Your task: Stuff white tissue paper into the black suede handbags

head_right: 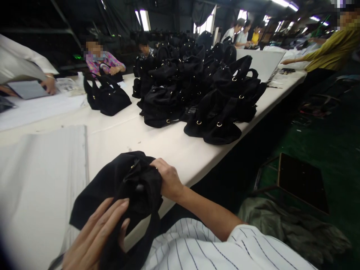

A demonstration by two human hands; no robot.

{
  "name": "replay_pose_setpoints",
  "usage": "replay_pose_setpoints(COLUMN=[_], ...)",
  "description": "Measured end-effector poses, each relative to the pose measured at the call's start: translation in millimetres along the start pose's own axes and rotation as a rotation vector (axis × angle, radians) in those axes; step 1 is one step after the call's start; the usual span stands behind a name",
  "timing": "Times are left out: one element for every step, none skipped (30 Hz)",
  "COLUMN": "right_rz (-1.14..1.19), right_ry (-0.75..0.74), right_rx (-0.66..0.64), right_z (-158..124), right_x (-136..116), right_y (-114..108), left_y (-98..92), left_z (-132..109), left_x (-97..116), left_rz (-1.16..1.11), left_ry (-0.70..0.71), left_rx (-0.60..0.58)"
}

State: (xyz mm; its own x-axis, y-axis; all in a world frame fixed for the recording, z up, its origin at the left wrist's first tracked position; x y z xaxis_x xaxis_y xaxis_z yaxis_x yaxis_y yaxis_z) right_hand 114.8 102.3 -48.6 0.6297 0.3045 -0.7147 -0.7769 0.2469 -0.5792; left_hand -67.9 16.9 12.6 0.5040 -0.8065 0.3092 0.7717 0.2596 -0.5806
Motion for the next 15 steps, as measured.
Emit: replay_pose_setpoints(right_rz=[0.024,0.027,0.023,0.023,0.032,0.052,0.075,0.095,0.107,0.112,0.112,0.114,0.120,0.130,0.144], right_ry=[-0.007,-0.013,-0.020,-0.027,-0.035,-0.044,-0.054,-0.060,-0.059,-0.053,-0.048,-0.044,-0.046,-0.057,-0.074], right_rx=[0.083,0.169,0.241,0.289,0.312,0.308,0.287,0.262,0.244,0.236,0.234,0.237,0.243,0.243,0.235], right_z=[4,8,11,15,19,22,24,25,24,22,20,17,14,12,11], right_x=[3,6,8,9,10,11,11,12,13,15,17,19,20,20,19], right_y=[-10,-20,-28,-34,-35,-32,-25,-15,-5,5,15,23,28,32,34], left_y=[-4.0,-7.2,-9.8,-13.0,-16.0,-18.4,-19.6,-19.9,-18.1,-15.8,-14.0,-12.5,-10.8,-8.7,-8.4], left_z=[-4,-7,-11,-15,-17,-18,-19,-19,-19,-20,-23,-26,-32,-40,-48], left_x=[-6,-12,-18,-24,-29,-33,-37,-42,-47,-53,-60,-67,-75,-82,-87], left_rz=[0.011,0.009,0.000,-0.009,-0.011,-0.007,0.007,0.023,0.032,0.028,0.011,-0.025,-0.076,-0.148,-0.241], left_ry=[-0.002,-0.003,0.000,0.013,0.028,0.045,0.049,0.045,0.018,-0.030,-0.100,-0.187,-0.295,-0.409,-0.522], left_rx=[-0.049,-0.113,-0.181,-0.231,-0.265,-0.284,-0.294,-0.293,-0.306,-0.321,-0.338,-0.362,-0.409,-0.478,-0.533])
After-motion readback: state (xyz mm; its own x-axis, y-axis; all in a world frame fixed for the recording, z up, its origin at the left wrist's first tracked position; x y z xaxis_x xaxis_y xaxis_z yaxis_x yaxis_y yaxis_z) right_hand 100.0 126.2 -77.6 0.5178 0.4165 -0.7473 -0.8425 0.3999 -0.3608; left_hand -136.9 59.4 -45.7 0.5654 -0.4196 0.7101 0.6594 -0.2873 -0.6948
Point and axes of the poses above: each hand's wrist, its own z-axis towards the middle knuckle, its own y-axis out of the palm, x = y × z, the point moved 8 cm from there along z, towards the middle knuckle, and after that the axes turned 8 degrees about -z, right-handed, at the moved point
